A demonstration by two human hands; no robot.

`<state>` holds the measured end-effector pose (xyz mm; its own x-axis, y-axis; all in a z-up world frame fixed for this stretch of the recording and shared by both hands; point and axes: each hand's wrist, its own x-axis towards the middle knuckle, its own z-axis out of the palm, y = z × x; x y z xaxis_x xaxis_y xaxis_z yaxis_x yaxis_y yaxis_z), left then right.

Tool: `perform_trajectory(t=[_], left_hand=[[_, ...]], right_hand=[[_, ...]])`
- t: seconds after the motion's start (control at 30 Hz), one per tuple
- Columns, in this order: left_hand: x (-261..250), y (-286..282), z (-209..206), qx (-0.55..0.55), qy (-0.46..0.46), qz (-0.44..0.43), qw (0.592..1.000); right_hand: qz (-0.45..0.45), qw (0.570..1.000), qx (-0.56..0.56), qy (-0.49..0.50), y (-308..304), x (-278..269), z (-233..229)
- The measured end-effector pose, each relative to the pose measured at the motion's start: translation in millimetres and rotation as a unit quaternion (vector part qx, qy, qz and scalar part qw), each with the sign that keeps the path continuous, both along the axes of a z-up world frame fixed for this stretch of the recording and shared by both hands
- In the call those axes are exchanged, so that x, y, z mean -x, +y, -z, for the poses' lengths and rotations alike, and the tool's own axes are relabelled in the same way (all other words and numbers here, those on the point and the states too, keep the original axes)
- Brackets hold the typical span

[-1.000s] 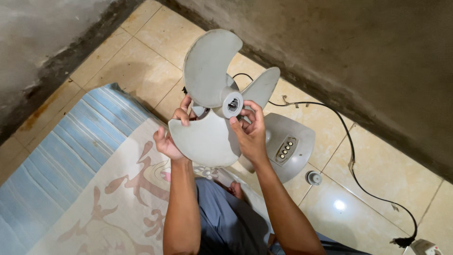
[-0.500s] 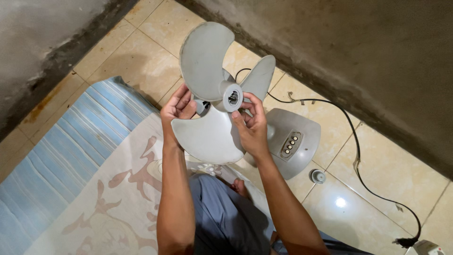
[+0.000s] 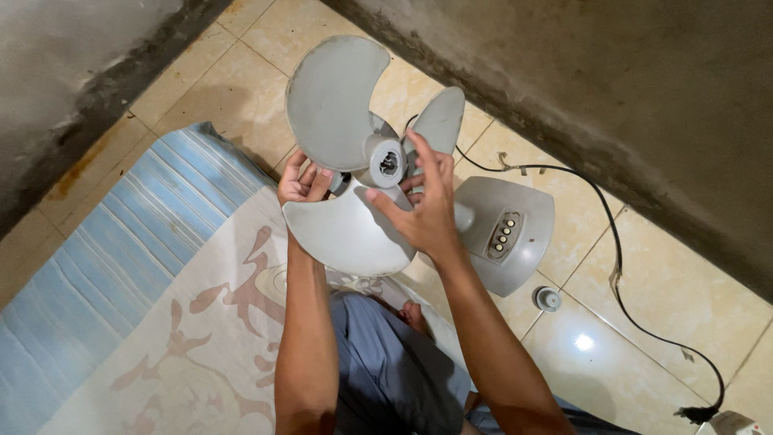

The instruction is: The person unplugs an electric fan, then removes the front grille, unscrews the central nut, and detaches the fan blades from the motor shaft. The components are separated and held in hand.

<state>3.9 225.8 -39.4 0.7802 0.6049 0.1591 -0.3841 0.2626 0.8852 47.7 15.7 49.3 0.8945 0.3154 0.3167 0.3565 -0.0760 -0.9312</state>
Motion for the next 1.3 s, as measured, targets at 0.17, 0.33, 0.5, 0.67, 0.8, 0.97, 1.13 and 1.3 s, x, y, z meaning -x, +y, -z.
perform_trajectory(t=[0.17,0.33,0.5,0.67,0.8,0.97,1.13,1.3], left_hand=[[-1.5,6.4,19.0,0.033,-0.022,-0.003,0.999],[-0.8,5.2,27.8,0.028,-0.037,-0.011,0.999],[-1.9,1.3,31.1,0.029,-0.028,-0.024,0.999],[-3.9,-2.7,36.2,0.024,-0.035,-0.027,0.999],[-7.7,-3.8,32.7,0.034,-0.054,-0.010,0.998],[-8.7,-6.8,23.7,0.045,-0.059,-0.001,0.997],[-10.3,-9.8,17.0,0.070,-0.055,-0.012,0.996],[-9.4,-12.6,9.9,0.074,-0.045,-0.019,0.996]], right_hand=[[-0.014,0.999,0.043,0.017,9.1,-5.3,-21.1],[0.024,0.999,0.037,-0.018,15.5,-1.4,-20.6],[0.044,0.997,0.036,-0.061,17.0,1.7,-17.7],[0.048,0.998,0.025,-0.040,17.4,2.1,-16.1],[0.056,0.997,0.023,-0.039,16.7,1.3,-16.4],[0.066,0.994,0.013,-0.084,16.9,0.6,-17.3],[0.067,0.997,0.012,-0.042,15.7,1.2,-18.2],[0.055,0.997,-0.006,-0.058,13.1,1.2,-18.8]])
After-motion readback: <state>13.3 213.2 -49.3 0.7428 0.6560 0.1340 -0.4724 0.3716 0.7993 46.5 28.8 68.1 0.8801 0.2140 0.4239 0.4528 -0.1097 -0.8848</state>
